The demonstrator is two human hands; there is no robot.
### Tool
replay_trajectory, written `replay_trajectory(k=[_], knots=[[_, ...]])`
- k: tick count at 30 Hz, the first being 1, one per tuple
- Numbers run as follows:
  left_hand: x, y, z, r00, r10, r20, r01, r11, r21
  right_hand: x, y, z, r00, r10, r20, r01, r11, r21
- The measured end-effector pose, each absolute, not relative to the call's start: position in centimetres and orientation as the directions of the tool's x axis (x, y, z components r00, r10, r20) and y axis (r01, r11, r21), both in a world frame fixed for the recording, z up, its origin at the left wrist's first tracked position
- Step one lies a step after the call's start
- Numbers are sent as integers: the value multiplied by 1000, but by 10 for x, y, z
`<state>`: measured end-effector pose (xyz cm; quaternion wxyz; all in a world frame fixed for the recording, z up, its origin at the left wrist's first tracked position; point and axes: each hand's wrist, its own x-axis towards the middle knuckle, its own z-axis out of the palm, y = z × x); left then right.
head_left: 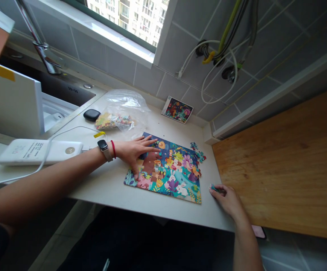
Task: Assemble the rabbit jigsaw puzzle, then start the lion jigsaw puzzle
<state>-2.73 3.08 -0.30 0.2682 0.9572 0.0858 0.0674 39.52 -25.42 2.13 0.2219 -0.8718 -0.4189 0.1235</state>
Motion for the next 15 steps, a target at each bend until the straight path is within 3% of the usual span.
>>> replay_trajectory(k=[10, 15], knots=[[-26, 31, 7, 970, 242, 28, 181, -793, 581, 390, -255, 24, 630, 777, -17, 680, -562, -471], [-25, 33, 26, 868, 432, 247, 149, -699, 700, 381, -258, 22, 670, 715, 198, 698, -516, -496]])
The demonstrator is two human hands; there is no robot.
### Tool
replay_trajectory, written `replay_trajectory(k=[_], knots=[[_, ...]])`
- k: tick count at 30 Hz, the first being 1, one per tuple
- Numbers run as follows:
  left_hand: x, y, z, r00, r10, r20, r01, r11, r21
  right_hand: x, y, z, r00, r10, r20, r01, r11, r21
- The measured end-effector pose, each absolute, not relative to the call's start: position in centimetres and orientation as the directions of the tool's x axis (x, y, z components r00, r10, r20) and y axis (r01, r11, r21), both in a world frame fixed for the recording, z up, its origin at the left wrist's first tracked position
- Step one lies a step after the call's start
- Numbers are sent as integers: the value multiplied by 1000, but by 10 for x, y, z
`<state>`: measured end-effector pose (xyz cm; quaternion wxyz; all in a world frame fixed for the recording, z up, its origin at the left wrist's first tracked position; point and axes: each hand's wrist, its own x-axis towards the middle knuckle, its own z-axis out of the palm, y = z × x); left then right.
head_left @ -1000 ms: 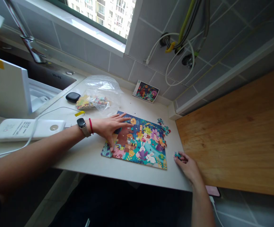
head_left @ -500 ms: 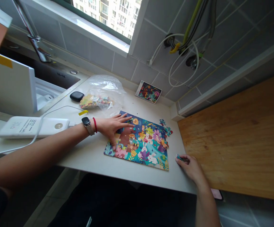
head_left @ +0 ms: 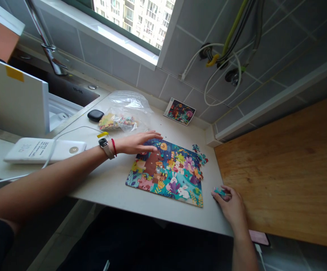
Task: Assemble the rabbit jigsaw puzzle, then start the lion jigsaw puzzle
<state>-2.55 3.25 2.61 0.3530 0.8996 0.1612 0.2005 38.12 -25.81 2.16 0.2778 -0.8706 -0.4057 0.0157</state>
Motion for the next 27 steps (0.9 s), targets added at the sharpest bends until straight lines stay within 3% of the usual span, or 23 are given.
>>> replay_trajectory(k=[3, 7, 11, 17, 27], knots=[[-25, 31, 32, 773, 537, 338, 142, -665, 733, 374, -258, 23, 717, 681, 148, 580, -467, -667], [-22, 26, 32, 760, 511, 401, 126, -722, 680, 359, -252, 32, 736, 677, -1, 371, -404, -836], [-17, 18, 28, 798, 433, 418, 107, -786, 609, 320, -238, 41, 718, 694, 60, 360, -297, -884], [-11, 8, 23, 851, 301, 430, 35, -850, 526, 238, -202, 38, 372, 923, -97, 244, -198, -949], [-8, -11, 27, 866, 201, 458, -64, -863, 501, 204, -159, 25, 214, 969, -125, 237, -176, -956]])
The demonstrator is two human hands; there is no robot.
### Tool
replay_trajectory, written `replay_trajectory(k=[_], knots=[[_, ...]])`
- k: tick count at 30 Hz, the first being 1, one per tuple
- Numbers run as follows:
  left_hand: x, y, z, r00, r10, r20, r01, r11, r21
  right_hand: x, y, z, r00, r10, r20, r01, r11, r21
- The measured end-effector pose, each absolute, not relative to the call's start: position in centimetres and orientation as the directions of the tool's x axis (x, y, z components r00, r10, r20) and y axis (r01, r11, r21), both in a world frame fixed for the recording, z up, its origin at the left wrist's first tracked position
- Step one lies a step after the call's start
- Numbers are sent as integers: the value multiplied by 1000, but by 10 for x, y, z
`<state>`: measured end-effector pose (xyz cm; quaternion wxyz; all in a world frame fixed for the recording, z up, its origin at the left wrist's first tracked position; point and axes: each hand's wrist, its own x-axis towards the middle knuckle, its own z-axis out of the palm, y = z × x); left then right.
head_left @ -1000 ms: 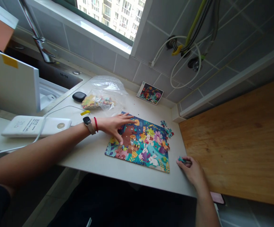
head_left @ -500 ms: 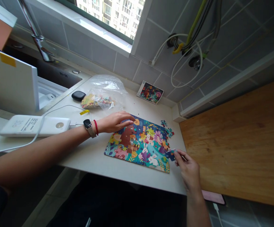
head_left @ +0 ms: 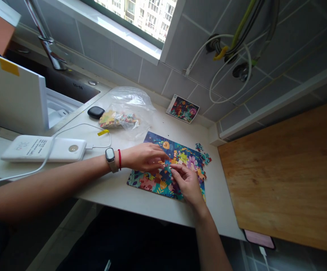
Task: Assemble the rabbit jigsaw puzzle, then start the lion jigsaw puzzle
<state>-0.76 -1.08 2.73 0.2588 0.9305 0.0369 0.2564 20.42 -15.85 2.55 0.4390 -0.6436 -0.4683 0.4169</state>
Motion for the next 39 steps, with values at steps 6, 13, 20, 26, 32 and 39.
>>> replay_trajectory(k=[6, 13, 20, 26, 32, 39], knots=[[-7, -13, 22, 876, 216, 430, -43, -855, 517, 199, -156, 25, 241, 962, -131, 119, -164, -979], [-7, -13, 17, 881, 268, 391, -7, -818, 575, 189, -161, 23, 297, 938, -180, -70, -166, -984], [-4, -13, 15, 867, 289, 407, 21, -836, 548, 187, -164, 20, 310, 936, -168, -44, -163, -986], [-6, -9, 15, 850, 338, 404, 71, -833, 548, 213, -164, 24, 531, 847, 14, 86, -38, -996], [-8, -9, 18, 834, 360, 418, 111, -853, 511, 258, -169, 23, 719, 690, 87, 123, -2, -992], [-6, -8, 12, 870, 327, 370, 101, -851, 515, 260, -180, 1, 657, 737, 158, 258, -23, -966]])
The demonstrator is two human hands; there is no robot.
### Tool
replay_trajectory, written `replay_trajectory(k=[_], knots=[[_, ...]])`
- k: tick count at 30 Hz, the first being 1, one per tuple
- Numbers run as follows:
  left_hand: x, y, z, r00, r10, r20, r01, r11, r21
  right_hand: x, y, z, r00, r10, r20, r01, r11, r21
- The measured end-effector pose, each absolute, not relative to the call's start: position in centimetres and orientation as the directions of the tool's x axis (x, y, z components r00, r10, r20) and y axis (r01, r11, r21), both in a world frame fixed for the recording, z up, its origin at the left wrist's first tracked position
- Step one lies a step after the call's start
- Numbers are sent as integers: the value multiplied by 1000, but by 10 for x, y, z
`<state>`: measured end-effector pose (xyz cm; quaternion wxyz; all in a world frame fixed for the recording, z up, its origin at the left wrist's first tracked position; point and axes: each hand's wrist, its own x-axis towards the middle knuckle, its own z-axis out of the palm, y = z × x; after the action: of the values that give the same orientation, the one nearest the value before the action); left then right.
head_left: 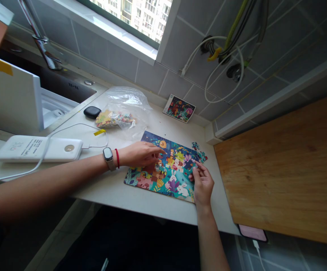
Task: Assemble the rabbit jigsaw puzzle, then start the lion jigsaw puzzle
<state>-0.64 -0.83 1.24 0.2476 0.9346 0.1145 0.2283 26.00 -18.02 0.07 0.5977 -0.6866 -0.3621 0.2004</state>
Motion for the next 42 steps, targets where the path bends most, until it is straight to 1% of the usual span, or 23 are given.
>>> replay_trajectory(k=[7, 14, 18, 24, 27, 36, 39, 42], knots=[[-6, -4, 12, 843, 301, 447, 51, -871, 489, 259, -180, 2, 635, 754, 170, 312, -48, -949], [-5, -2, 12, 849, 280, 448, 46, -883, 466, 259, -181, 1, 663, 724, 192, 310, -31, -950], [-5, -1, 11, 834, 278, 476, 21, -879, 477, 257, -180, 3, 665, 718, 207, 321, -25, -947], [-6, 2, 10, 834, 287, 472, 28, -875, 483, 262, -180, -2, 732, 631, 255, 337, -10, -942], [-6, 2, 9, 834, 287, 471, 30, -876, 481, 266, -181, -5, 750, 612, 252, 327, -12, -945], [-5, 0, 7, 843, 261, 470, 6, -878, 478, 263, -178, -2, 751, 622, 223, 271, 18, -962], [-5, 0, 8, 854, 256, 453, 19, -885, 465, 260, -178, 0, 720, 657, 225, 267, 38, -963], [-5, 0, 9, 855, 251, 454, 15, -886, 463, 258, -179, 2, 681, 703, 206, 284, 7, -959]])
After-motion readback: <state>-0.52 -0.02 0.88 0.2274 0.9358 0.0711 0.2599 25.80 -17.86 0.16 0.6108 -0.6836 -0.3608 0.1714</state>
